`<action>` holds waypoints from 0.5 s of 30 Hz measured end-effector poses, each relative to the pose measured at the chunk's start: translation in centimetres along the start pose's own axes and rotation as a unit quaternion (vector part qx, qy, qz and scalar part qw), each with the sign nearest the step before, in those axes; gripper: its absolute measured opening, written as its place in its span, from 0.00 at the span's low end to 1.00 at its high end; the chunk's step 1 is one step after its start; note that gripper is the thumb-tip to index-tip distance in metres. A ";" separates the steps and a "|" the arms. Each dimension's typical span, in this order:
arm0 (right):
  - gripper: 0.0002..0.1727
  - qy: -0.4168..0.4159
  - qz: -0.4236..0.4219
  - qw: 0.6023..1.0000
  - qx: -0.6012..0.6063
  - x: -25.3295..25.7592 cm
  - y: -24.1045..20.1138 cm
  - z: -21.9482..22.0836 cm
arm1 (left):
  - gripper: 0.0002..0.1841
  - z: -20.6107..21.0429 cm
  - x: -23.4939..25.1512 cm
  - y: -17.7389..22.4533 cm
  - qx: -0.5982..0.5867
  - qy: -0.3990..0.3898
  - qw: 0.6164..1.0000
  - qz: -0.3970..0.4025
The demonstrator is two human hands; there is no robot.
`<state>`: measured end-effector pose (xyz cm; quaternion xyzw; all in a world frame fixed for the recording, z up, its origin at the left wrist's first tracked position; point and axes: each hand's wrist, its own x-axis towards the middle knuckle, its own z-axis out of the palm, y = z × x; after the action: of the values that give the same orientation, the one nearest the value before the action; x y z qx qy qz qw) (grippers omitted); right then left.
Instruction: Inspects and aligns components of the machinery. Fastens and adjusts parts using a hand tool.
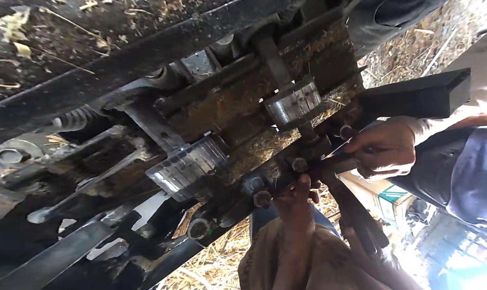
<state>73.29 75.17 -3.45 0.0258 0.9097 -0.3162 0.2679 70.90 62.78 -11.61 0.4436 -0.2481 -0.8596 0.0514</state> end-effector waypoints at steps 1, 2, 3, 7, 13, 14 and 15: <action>0.35 0.021 -0.050 0.999 -0.005 -0.7 2.0 0.8 | 0.04 -0.1 0.0 -0.1 -0.001 -0.005 1.000 0.002; 0.37 0.037 -0.081 0.996 0.001 -1.4 3.3 1.4 | 0.04 -0.2 -0.1 -0.1 0.006 -0.003 1.000 0.003; 0.37 0.049 -0.100 0.994 0.005 -1.8 3.9 1.6 | 0.06 0.0 -0.1 0.1 0.020 0.004 1.000 0.003; 0.34 0.058 -0.113 0.992 -0.018 -2.0 3.8 1.6 | 0.07 0.6 -0.3 0.6 0.041 0.030 0.999 -0.011; 0.31 0.055 -0.063 0.996 -0.019 -1.5 0.9 1.3 | 0.09 1.2 -0.7 1.4 0.061 0.046 0.997 -0.026; 0.32 0.065 -0.087 0.994 -0.027 -1.8 1.6 1.4 | 0.11 1.5 -0.6 1.7 0.074 0.052 0.996 -0.028; 0.35 0.070 -0.095 0.993 -0.029 -2.1 2.1 1.6 | 0.12 1.6 -0.6 1.7 0.077 0.050 0.995 -0.025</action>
<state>76.28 76.19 -4.62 -0.0468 0.9333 -0.3113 0.1728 69.79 62.06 -9.58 0.4948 -0.2999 -0.8156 0.0081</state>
